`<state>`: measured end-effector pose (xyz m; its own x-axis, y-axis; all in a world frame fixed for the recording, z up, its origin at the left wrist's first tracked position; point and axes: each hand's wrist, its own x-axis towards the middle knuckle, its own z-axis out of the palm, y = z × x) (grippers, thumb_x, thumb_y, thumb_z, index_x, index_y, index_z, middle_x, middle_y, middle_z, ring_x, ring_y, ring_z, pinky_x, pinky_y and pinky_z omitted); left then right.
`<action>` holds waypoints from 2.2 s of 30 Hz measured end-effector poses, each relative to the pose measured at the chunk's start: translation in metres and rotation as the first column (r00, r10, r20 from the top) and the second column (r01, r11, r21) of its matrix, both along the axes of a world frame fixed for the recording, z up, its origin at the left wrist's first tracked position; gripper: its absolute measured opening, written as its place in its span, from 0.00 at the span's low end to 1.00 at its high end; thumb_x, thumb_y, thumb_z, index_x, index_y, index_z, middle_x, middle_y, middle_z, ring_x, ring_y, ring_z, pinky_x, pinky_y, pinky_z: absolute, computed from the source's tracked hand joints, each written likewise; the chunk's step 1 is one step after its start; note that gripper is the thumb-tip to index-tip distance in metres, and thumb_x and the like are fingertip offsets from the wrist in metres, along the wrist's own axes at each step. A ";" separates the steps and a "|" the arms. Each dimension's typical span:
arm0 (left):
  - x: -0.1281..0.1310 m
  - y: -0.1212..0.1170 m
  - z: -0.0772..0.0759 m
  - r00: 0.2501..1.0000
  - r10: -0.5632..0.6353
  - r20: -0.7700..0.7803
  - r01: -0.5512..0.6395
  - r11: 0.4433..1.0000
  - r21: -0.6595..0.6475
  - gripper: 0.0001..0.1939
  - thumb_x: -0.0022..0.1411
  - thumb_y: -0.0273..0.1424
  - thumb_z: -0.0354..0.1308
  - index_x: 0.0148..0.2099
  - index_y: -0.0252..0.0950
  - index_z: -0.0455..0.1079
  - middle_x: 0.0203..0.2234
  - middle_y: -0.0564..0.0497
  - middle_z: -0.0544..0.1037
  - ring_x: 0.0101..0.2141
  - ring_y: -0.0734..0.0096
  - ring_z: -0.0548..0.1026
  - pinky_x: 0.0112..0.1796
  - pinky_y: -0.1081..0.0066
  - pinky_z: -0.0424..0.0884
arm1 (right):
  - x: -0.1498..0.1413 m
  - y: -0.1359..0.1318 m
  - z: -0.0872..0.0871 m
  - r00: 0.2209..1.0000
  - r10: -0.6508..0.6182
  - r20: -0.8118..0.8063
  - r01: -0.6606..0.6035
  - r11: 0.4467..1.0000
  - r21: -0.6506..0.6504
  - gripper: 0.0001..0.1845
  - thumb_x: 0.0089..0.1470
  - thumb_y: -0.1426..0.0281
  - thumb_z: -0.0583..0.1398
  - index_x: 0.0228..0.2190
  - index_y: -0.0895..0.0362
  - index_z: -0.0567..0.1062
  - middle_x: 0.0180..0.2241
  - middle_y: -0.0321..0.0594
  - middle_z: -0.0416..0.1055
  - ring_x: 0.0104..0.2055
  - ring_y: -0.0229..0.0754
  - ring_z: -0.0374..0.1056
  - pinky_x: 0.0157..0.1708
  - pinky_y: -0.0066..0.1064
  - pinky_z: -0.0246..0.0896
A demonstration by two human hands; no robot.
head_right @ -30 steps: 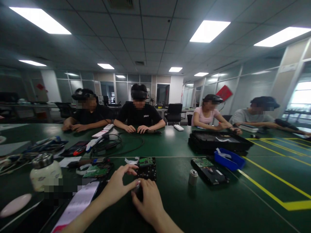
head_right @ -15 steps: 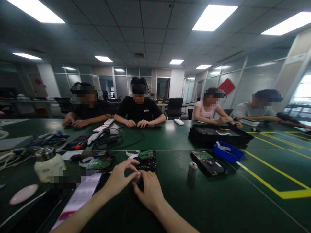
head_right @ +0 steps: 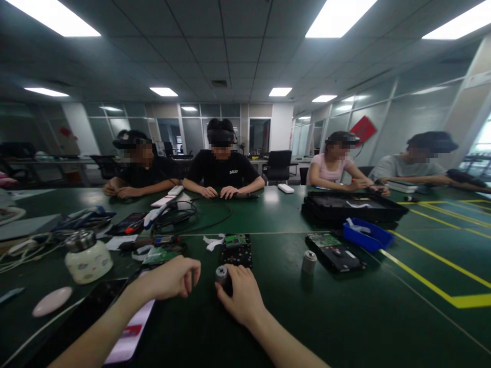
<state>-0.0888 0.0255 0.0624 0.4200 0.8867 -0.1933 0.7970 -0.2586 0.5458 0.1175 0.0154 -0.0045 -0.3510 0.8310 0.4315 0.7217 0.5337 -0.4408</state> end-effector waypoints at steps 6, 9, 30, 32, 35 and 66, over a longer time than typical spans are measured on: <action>0.007 0.001 -0.012 0.994 0.055 -0.093 -0.057 0.998 -0.015 0.16 0.37 0.13 0.55 0.30 0.35 0.66 0.19 0.54 0.77 0.24 0.65 0.78 0.21 0.78 0.62 | 0.000 -0.001 0.002 1.000 0.002 0.007 -0.002 1.000 -0.016 0.17 0.54 0.65 0.56 0.45 0.57 0.69 0.42 0.44 0.70 0.44 0.47 0.65 0.45 0.38 0.57; 0.006 0.003 -0.010 0.989 0.064 -0.131 -0.067 0.998 -0.014 0.19 0.35 0.14 0.60 0.31 0.36 0.67 0.19 0.57 0.78 0.25 0.67 0.78 0.22 0.78 0.63 | 0.000 0.000 0.001 1.000 0.000 0.006 0.000 1.000 -0.015 0.17 0.54 0.64 0.56 0.45 0.57 0.69 0.43 0.44 0.70 0.44 0.47 0.65 0.45 0.38 0.58; 0.042 -0.001 -0.009 0.994 -0.021 0.106 -0.052 0.770 0.637 0.08 0.57 0.23 0.50 0.29 0.37 0.68 0.33 0.49 0.72 0.37 0.67 0.69 0.40 0.70 0.64 | 0.000 0.000 0.002 1.000 0.027 0.005 -0.027 1.000 0.013 0.17 0.53 0.67 0.56 0.45 0.56 0.68 0.42 0.43 0.70 0.43 0.47 0.64 0.43 0.36 0.57; 0.044 -0.001 -0.015 0.998 -0.004 0.064 -0.040 0.734 0.678 0.09 0.56 0.22 0.50 0.28 0.37 0.69 0.32 0.50 0.70 0.36 0.67 0.68 0.38 0.70 0.63 | 0.000 0.000 0.001 0.999 0.034 -0.003 -0.034 0.999 0.020 0.17 0.53 0.67 0.56 0.45 0.56 0.68 0.42 0.42 0.70 0.42 0.46 0.64 0.43 0.36 0.57; 0.044 -0.002 -0.018 0.999 0.032 0.031 -0.045 0.729 0.683 0.10 0.55 0.20 0.50 0.27 0.38 0.69 0.31 0.50 0.69 0.34 0.68 0.66 0.37 0.70 0.62 | 0.000 0.000 0.001 0.999 0.037 -0.003 -0.037 0.999 0.016 0.16 0.54 0.67 0.56 0.45 0.56 0.68 0.41 0.42 0.70 0.42 0.46 0.64 0.43 0.36 0.56; 0.055 -0.017 -0.018 0.951 -0.047 0.305 -0.137 0.822 0.553 0.27 0.54 0.39 0.58 0.55 0.42 0.58 0.42 0.51 0.75 0.46 0.60 0.66 0.49 0.60 0.55 | 0.001 0.003 -0.005 0.998 0.057 -0.010 -0.057 0.998 0.013 0.19 0.50 0.71 0.57 0.46 0.57 0.67 0.43 0.44 0.70 0.44 0.47 0.63 0.46 0.39 0.55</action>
